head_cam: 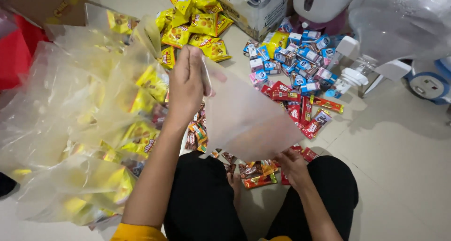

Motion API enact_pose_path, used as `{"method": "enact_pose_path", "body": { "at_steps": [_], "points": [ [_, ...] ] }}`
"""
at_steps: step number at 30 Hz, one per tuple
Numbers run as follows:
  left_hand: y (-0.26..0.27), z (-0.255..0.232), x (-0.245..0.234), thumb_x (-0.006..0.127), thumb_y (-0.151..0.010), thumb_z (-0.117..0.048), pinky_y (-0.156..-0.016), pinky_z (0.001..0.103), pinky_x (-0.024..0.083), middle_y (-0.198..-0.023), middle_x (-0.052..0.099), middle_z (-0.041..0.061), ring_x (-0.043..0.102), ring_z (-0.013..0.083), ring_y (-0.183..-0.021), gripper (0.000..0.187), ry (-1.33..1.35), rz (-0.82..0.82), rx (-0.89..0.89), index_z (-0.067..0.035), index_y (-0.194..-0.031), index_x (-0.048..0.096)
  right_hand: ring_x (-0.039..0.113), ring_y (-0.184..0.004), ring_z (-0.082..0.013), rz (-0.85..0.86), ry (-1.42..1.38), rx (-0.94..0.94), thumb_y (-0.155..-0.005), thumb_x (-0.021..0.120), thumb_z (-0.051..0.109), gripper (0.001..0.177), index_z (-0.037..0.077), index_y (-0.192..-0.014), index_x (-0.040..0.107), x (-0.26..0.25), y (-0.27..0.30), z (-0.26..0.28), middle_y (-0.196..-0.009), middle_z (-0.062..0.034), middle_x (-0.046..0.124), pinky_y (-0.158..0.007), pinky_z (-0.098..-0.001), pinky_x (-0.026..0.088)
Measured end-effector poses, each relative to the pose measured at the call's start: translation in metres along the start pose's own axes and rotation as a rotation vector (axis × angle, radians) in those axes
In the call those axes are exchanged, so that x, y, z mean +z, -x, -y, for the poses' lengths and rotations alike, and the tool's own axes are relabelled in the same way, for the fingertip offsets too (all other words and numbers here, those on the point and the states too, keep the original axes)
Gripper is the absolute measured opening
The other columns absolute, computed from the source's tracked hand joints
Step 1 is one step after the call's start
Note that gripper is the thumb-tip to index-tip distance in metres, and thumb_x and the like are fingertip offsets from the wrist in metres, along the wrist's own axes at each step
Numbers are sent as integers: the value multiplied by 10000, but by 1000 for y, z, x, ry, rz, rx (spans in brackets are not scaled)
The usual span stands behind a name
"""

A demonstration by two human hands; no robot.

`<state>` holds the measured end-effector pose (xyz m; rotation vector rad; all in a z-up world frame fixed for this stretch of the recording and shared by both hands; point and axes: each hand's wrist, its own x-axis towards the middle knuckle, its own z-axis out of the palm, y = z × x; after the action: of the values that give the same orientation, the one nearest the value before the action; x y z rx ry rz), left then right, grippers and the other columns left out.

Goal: Sorting and packing various snack packets from a pile on the floor into clear plastic bags.

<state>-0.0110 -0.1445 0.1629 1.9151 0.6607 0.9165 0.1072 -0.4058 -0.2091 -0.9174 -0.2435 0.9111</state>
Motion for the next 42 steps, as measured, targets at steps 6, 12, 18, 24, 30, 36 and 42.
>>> {"method": "enact_pose_path", "body": {
  "at_steps": [6,12,18,24,30,36,42],
  "points": [
    [-6,-14,11,372,-1083,-329,-716,373,698,-951,656,175,789,316,-741,266,147,7,-149,-94,-1101,495,692,-837,-193,-119,-161,-79,-922,669,-66,242,59,-1114,592,39,15,82,-927,-54,647,-828,-339,553],
    [8,-10,41,639,-992,-52,-1069,712,399,-1401,482,399,432,621,-1331,472,16,194,20,12,-1381,379,645,-797,-145,-182,-86,-38,-934,663,-83,147,13,-1042,636,21,10,90,-879,-45,624,-807,-301,533],
    [54,2,75,723,-949,-245,-1020,574,531,-1273,664,270,644,446,-1193,502,-200,477,-3,-36,-1376,563,623,-695,-116,-173,59,-59,-954,672,-7,60,22,-965,723,86,11,133,-754,-5,602,-675,-243,517],
    [57,-1,81,759,-862,-421,-945,500,593,-1318,660,223,713,385,-1110,826,-108,814,-160,-157,-1547,382,721,-680,-201,-182,140,-99,-924,729,10,52,35,-912,686,110,-11,140,-746,-45,641,-706,-298,586],
    [51,10,81,636,-969,-288,-925,494,591,-1305,669,249,718,401,-1082,601,-74,751,-236,-127,-1510,431,648,-749,-127,-180,274,-167,-878,789,22,97,-14,-922,710,156,-13,159,-748,-32,593,-822,-341,591],
    [46,36,83,648,-887,-130,-926,510,590,-1329,668,210,735,372,-1056,648,-110,734,-184,-148,-1488,407,707,-770,-182,-168,215,-146,-881,760,-3,117,14,-940,661,152,-26,152,-783,-62,638,-851,-379,613],
    [53,36,78,573,-971,-93,-915,531,582,-1219,698,255,705,450,-1086,554,-111,560,-61,-174,-1495,412,675,-699,-133,-189,237,-124,-897,746,-1,120,12,-978,658,167,-26,164,-777,-50,662,-756,-302,606]
  ]
}}
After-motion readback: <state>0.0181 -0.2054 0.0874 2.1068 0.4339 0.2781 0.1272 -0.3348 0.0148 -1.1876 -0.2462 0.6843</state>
